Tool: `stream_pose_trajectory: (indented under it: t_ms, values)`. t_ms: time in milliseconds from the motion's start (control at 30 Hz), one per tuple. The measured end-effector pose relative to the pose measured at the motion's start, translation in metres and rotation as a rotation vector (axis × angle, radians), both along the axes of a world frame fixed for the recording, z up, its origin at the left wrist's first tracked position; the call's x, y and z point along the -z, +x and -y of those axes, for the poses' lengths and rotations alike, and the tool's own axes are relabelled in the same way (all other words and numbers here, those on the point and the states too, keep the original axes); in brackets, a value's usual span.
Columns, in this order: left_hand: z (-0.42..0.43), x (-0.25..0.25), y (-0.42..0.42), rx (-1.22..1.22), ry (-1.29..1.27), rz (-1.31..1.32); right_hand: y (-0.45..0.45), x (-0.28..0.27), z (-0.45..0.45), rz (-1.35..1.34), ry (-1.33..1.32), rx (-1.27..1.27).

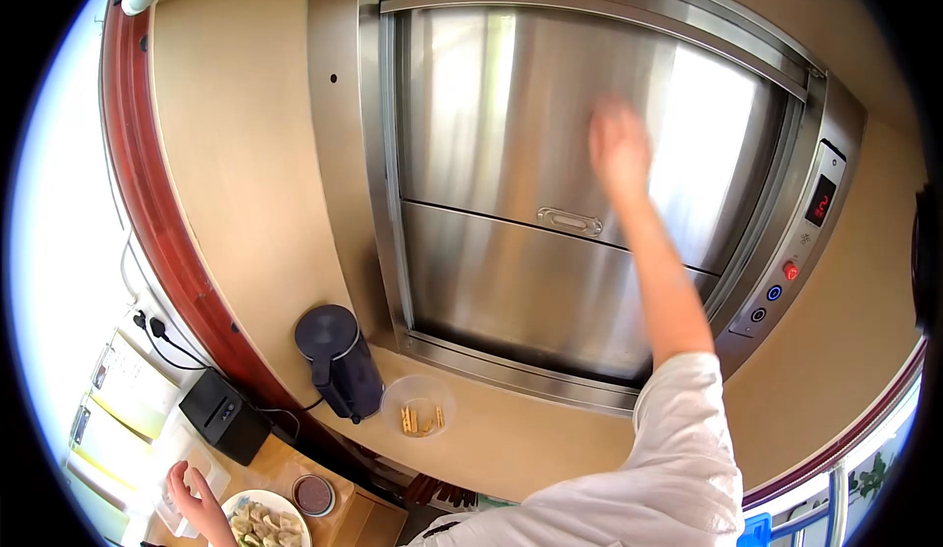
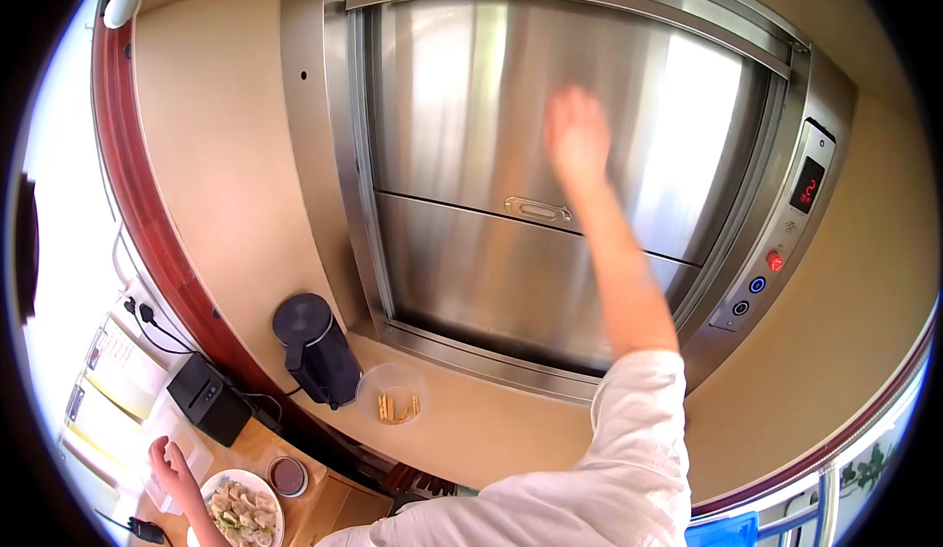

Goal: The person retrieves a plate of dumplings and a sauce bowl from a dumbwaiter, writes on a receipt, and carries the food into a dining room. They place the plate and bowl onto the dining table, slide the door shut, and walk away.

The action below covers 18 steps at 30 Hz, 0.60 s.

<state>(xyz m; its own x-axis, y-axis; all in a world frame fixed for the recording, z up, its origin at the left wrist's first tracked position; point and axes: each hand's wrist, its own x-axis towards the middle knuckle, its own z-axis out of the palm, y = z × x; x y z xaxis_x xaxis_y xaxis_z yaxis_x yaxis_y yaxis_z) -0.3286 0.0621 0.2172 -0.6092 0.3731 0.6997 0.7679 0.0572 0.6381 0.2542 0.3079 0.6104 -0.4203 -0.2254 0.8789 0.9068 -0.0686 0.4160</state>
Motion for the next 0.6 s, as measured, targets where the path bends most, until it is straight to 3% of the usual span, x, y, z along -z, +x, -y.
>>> stream_pose_trajectory:
  t_ms: [100, 267, 367, 400, 600]
  values:
    - [-0.011, -0.022, 0.024, 0.009, 0.004, 0.073, 0.003, -0.107, 0.015, 0.056, 0.237, 0.155]
    - [-0.034, -0.014, 0.023, 0.031, 0.012, 0.077, 0.003, -0.154, -0.008, 0.105, 0.187, 0.192]
    - [-0.050, -0.003, 0.031, 0.069, -0.009, 0.114, 0.010, -0.142, -0.022, 0.014, 0.123, 0.192]
    - [-0.061, 0.005, 0.034, 0.086, 0.019, 0.148, 0.016, -0.135, -0.037, 0.140, 0.173, 0.151]
    - [-0.103, 0.052, 0.077, 0.164, 0.033, 0.145, 0.030, -0.010, -0.082, 0.087, 0.003, 0.089]
